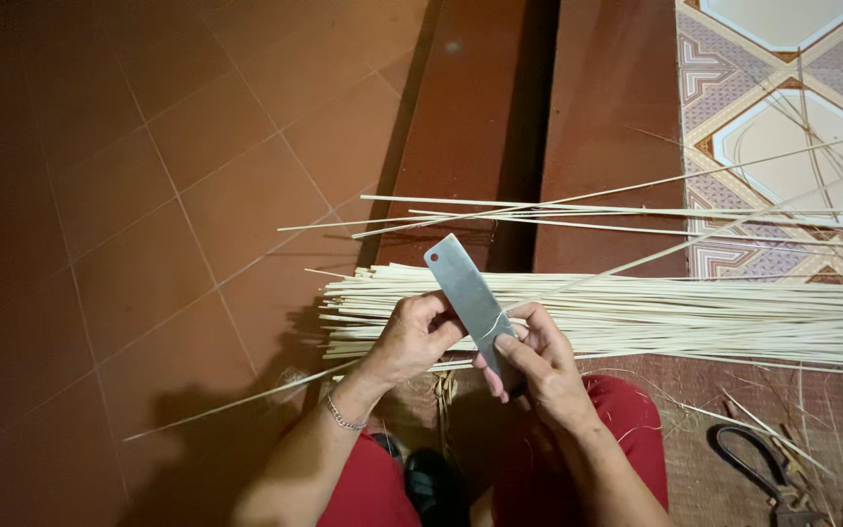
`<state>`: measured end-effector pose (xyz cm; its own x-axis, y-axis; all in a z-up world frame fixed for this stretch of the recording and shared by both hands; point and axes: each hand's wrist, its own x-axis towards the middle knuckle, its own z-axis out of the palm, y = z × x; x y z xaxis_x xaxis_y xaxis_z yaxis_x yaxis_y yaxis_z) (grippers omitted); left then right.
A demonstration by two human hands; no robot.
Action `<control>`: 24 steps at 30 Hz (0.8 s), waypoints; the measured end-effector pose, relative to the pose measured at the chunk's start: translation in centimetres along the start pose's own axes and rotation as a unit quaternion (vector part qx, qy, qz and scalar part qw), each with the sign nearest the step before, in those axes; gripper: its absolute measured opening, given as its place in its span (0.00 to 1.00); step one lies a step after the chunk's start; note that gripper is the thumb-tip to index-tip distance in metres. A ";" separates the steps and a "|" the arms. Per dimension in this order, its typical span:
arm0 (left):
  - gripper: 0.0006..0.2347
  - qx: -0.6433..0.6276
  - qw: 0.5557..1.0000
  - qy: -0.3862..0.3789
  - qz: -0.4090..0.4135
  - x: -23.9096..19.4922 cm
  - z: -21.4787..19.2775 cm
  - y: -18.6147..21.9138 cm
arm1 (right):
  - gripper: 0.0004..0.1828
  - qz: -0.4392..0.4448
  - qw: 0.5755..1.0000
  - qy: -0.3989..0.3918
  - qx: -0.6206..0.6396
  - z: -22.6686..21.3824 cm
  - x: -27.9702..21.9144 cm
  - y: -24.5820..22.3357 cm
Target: The person sits on the floor and uses a large knife to shave thin bamboo strips. They hold each strip against their leg and draw the knife along its length to remove the outer layer, repeating this process for multiple strips.
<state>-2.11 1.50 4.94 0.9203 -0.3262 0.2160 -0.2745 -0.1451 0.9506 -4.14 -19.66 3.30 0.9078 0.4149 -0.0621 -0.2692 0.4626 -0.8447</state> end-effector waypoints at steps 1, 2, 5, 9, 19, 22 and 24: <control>0.05 0.005 0.999 0.002 -0.037 0.0 0.0 0.0 | 0.09 -0.002 1.000 0.009 -0.004 0.0 0.0 0.0; 0.05 0.011 0.997 0.004 -0.074 -0.1 0.1 -0.1 | 0.09 -0.004 1.000 0.017 -0.008 0.1 -0.1 -0.1; 0.03 0.039 0.996 0.004 -0.083 -0.1 -0.2 -0.1 | 0.09 -0.024 0.999 0.045 -0.005 -0.5 -0.1 -1.1; 0.04 0.057 0.996 -0.008 -0.063 -0.4 -1.0 -0.1 | 0.11 -0.058 0.995 0.067 0.039 -1.2 -0.5 -2.5; 0.04 0.064 0.991 -0.036 -0.108 -1.3 -3.3 -1.2 | 0.12 -0.087 0.992 0.073 0.063 -2.2 -0.8 -3.1; 0.04 0.051 0.993 -0.036 -0.101 -1.8 -4.0 -1.4 | 0.12 -0.096 0.989 0.083 0.070 -2.6 -1.1 -3.2; 0.04 0.057 0.992 -0.035 -0.110 -2.1 -4.8 -1.6 | 0.13 -0.101 0.988 0.081 0.085 -2.9 -0.9 -3.4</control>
<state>-2.25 6.87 4.00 0.9409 -0.3384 -0.0142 -0.1021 -0.3232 0.9408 -3.16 -23.89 4.66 0.9845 0.1756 0.0022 -0.1151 0.6542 -0.7475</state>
